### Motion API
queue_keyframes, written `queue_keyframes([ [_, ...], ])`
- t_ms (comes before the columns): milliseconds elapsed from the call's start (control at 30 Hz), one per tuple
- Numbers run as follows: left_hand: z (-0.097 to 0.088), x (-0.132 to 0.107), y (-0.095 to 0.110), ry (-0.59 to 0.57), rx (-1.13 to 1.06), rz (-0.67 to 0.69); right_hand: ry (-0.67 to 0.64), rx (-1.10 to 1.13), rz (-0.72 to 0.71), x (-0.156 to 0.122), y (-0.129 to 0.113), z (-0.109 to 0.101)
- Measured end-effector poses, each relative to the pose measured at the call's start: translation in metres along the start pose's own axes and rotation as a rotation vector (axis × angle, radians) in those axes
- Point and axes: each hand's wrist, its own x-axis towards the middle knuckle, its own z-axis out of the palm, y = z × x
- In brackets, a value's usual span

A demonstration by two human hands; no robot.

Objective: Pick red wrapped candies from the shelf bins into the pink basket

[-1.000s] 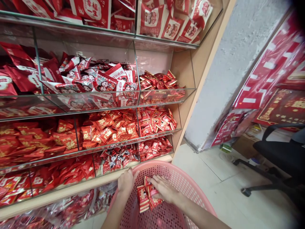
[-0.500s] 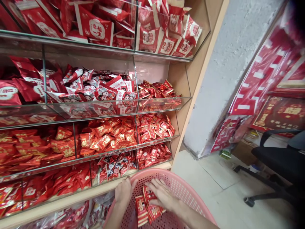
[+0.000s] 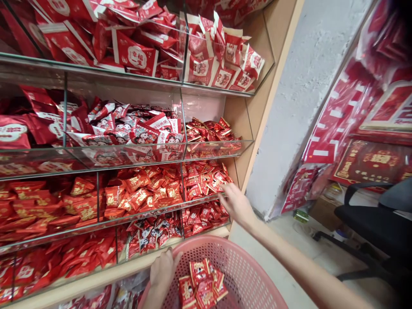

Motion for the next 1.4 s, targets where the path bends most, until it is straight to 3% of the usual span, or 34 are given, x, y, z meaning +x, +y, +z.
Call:
queue_keyframes([
  [133, 0.001, 0.0, 0.0, -0.001, 0.019, -0.007, -0.021, -0.449, 0.208, 0.045, 0.022, -0.01],
  [300, 0.002, 0.001, -0.002, 0.006, 0.008, 0.001, -0.181, -0.711, 0.271, 0.068, 0.036, 0.008],
  [433, 0.005, 0.001, -0.001, 0.042, 0.006, -0.016, -0.294, -0.765, 0.271, 0.07, 0.041, 0.019],
  [600, 0.006, 0.002, -0.001, 0.037, 0.015, -0.013, -0.375, -0.74, 0.251, 0.07, 0.044, 0.015],
  [1067, 0.003, 0.0, 0.0, 0.026, 0.014, -0.016, -0.22, -0.78, 0.189, 0.074, 0.044, 0.008],
  [1400, 0.003, 0.0, -0.002, -0.003, -0.035, -0.011, -0.314, -0.806, 0.242, 0.067, 0.043, 0.018],
])
